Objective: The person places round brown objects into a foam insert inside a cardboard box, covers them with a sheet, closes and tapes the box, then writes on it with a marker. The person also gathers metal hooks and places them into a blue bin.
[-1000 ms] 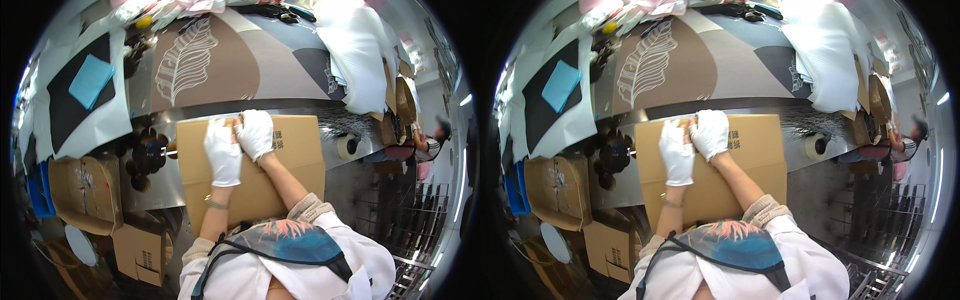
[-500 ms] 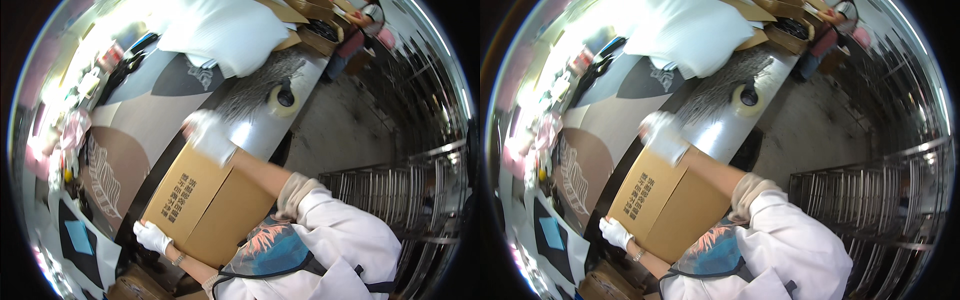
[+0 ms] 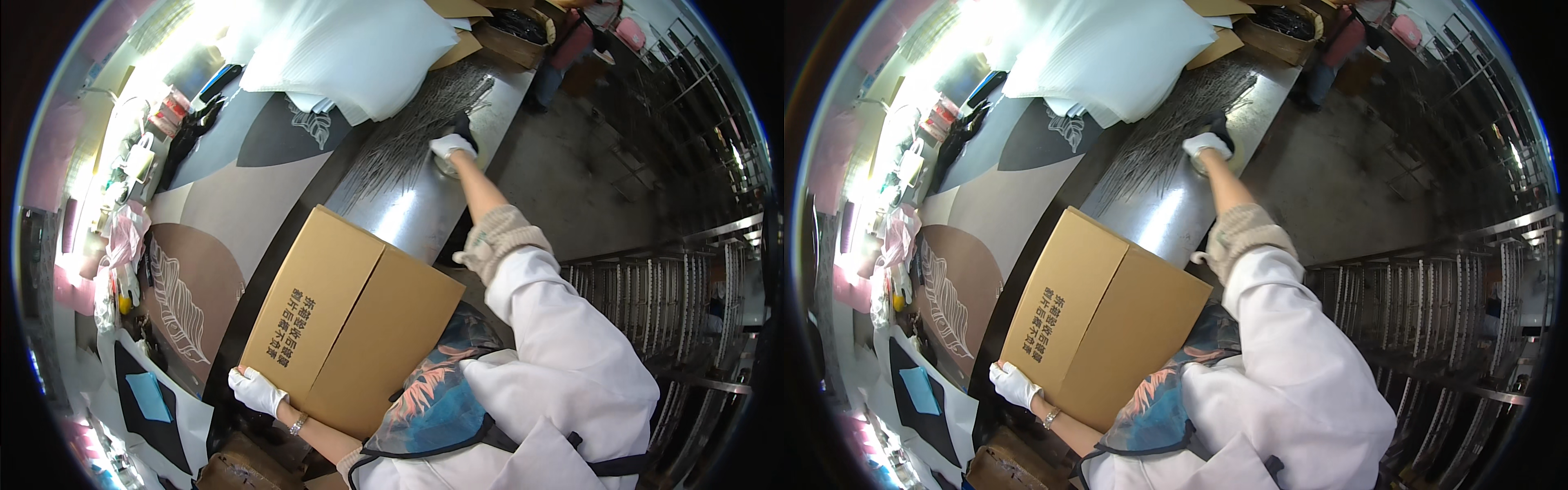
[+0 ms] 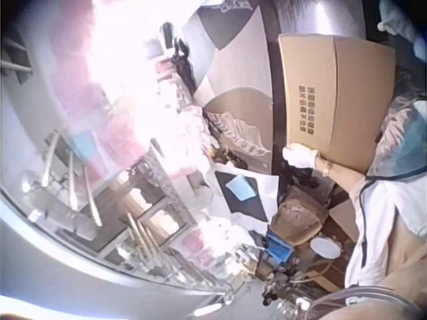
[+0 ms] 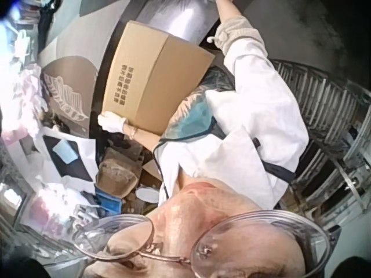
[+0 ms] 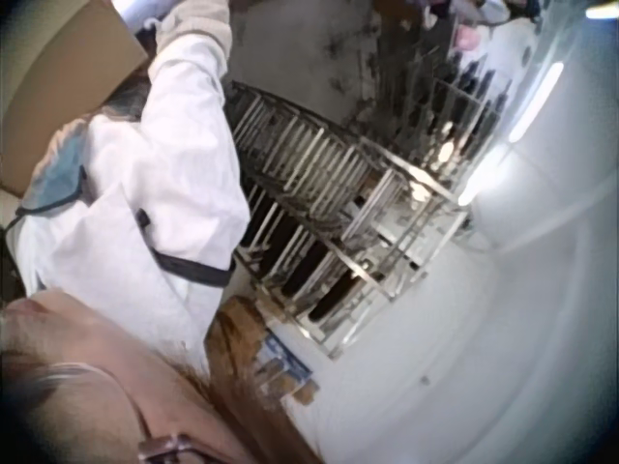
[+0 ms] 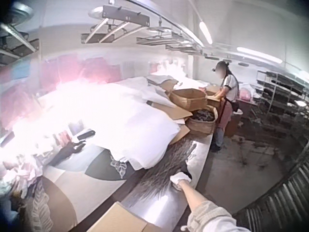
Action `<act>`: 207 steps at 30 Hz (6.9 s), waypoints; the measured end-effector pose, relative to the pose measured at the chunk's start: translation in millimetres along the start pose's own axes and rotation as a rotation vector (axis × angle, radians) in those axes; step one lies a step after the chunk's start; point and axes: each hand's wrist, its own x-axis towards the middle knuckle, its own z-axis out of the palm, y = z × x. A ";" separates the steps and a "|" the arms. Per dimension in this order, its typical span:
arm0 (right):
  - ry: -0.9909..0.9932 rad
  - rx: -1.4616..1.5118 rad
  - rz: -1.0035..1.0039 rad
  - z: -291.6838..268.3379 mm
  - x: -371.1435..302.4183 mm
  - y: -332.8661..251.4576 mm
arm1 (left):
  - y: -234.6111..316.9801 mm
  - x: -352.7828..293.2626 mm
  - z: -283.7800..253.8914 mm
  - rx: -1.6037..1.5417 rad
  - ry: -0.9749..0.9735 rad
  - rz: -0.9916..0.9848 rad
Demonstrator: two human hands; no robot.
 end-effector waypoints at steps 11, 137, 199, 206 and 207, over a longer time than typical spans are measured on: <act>-1.041 1.933 -0.380 -81.1 -127.7 131.1 | 33.8 -3.4 -17.2 0.091 0.099 0.187; 0.372 0.273 -0.600 -106.7 367.3 33.0 | 787.2 -232.2 176.3 -0.036 -0.431 0.903; -0.251 -0.442 -1.701 -108.0 182.8 55.8 | 464.5 -68.4 160.3 0.198 -0.631 0.627; -0.011 -0.329 -1.643 -120.3 228.4 39.1 | 480.7 -58.7 170.1 0.609 -0.599 1.149; -0.030 -0.399 -1.594 -123.8 230.0 42.3 | 495.0 -65.0 167.2 0.543 -0.640 1.106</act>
